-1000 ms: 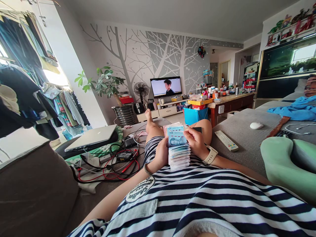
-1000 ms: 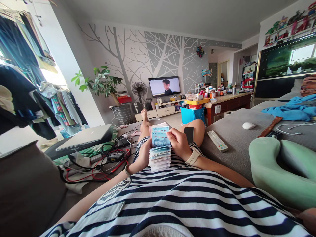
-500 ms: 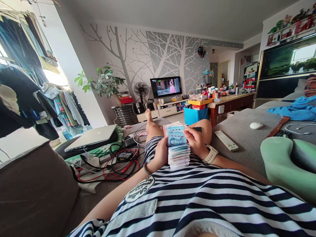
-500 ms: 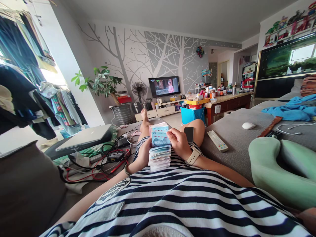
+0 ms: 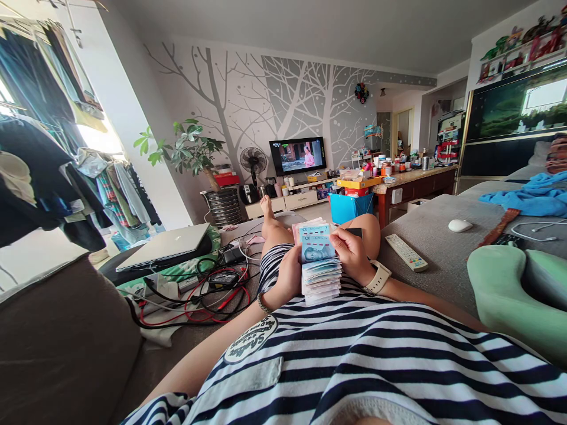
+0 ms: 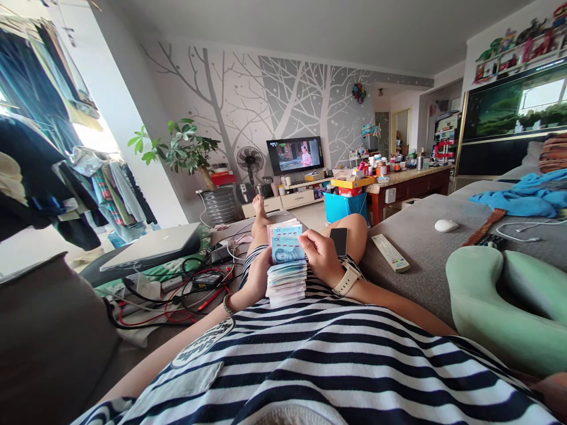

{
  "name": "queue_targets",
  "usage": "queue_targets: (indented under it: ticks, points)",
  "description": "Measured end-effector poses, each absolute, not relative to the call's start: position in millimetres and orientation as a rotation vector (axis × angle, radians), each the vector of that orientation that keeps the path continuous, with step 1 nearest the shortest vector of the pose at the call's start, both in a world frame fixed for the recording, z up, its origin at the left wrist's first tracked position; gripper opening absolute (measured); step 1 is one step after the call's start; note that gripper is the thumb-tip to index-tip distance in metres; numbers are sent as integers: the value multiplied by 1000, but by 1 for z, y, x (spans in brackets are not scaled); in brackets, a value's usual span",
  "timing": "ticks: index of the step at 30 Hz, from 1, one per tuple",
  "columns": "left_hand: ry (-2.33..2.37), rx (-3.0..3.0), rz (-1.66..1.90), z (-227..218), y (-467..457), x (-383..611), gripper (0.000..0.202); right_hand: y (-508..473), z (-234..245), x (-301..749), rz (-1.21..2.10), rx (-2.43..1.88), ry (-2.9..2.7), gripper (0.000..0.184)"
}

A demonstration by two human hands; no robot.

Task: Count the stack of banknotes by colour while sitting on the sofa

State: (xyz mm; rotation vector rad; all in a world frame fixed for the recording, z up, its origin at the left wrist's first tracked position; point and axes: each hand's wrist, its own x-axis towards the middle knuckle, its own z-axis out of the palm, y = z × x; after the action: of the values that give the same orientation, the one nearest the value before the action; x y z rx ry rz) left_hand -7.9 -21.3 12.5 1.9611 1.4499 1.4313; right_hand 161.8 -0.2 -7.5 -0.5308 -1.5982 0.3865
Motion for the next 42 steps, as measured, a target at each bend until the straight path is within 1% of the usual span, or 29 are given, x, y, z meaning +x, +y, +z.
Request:
queue_targets:
  ticks: [3,8,16,22,30,38,42]
  points:
    - [1446,1996,1422,10,-19,-9,28,0,-8,162,391,-531,-1597,35]
    - [1473,2092,1374,5,-14,-13,21,-1,-7,162,396,-547,-1600,35]
    - [1437,2107,1350,3,-12,-14,19,-3,-6,161,402,-543,-1603,36]
    - [1433,2058,1358,4,-14,-12,23,-3,-6,161,392,-543,-1608,36]
    - [1431,2121,1329,0,-12,-15,21,-4,-6,160,396,-586,-1612,42]
    - [1473,2167,1313,3,-16,-14,19,-4,-7,161,394,-543,-1615,37]
    - [1467,2164,1306,2,-14,-14,22,-3,-6,160,390,-551,-1615,38]
